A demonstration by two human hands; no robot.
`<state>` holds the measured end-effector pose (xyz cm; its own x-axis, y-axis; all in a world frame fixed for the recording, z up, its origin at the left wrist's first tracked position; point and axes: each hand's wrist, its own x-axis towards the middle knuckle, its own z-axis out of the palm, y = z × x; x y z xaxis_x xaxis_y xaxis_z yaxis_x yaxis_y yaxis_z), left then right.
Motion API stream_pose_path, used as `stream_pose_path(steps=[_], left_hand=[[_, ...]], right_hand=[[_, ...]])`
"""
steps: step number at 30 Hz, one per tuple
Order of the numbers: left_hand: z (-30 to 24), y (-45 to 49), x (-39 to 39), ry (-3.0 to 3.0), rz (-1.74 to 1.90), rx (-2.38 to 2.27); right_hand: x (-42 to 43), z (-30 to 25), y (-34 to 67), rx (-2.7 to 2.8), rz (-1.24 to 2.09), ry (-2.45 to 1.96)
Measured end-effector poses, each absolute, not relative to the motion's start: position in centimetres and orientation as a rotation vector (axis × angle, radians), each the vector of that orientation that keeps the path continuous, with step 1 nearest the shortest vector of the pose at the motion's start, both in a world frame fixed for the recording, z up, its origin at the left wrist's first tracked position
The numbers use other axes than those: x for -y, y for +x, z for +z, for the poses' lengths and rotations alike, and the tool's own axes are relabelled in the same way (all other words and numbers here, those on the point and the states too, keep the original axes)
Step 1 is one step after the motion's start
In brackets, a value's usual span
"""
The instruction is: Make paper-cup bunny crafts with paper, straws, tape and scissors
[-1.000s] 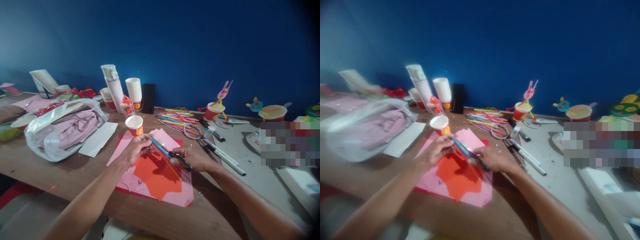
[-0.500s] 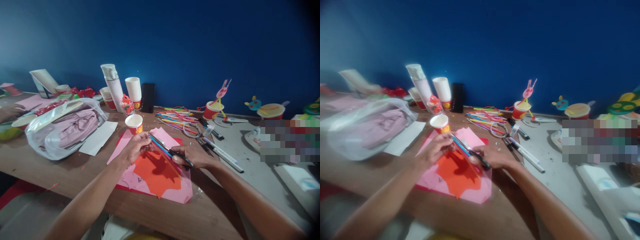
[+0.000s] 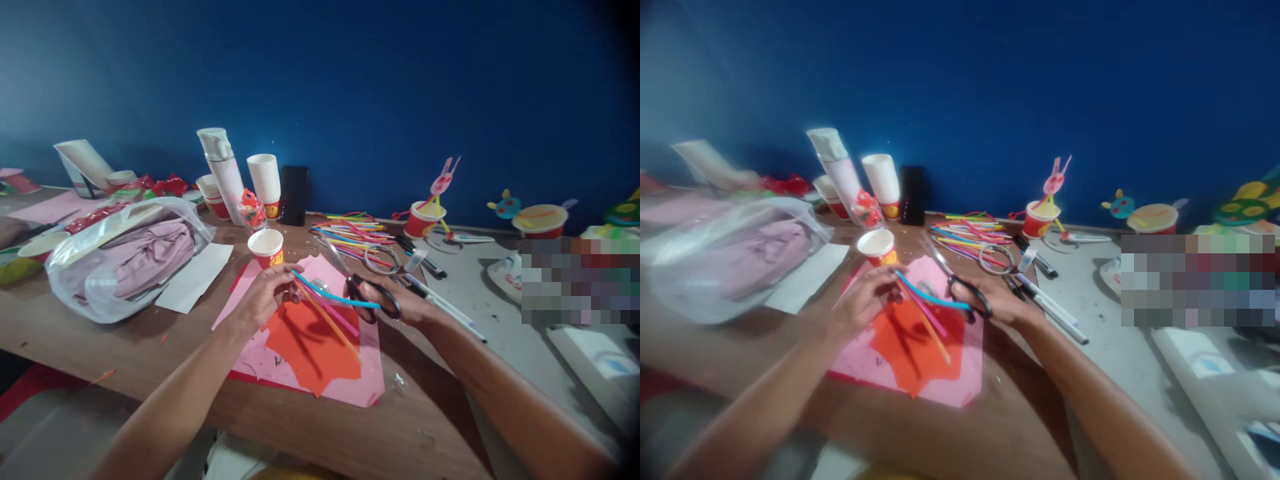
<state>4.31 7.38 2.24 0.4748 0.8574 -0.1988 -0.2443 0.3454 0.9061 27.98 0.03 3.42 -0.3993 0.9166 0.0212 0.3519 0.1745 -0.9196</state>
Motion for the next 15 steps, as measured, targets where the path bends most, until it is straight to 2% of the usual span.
stream_pose_path(steps=[4, 8, 15], left_hand=[[2.4, 4.2, -7.6, 0.829, 0.861, -0.754], [2.6, 4.0, -7.6, 0.753, 0.701, -0.742], [3.4, 4.6, -6.5, 0.832, 0.463, -0.819]], right_hand=[[-0.6, 2.4, 28.6, 1.613, 1.110, -1.259], [-1.1, 1.6, 28.4, 1.528, 1.100, -1.443], [-1.3, 0.0, 28.5, 1.536, 1.046, -1.503]])
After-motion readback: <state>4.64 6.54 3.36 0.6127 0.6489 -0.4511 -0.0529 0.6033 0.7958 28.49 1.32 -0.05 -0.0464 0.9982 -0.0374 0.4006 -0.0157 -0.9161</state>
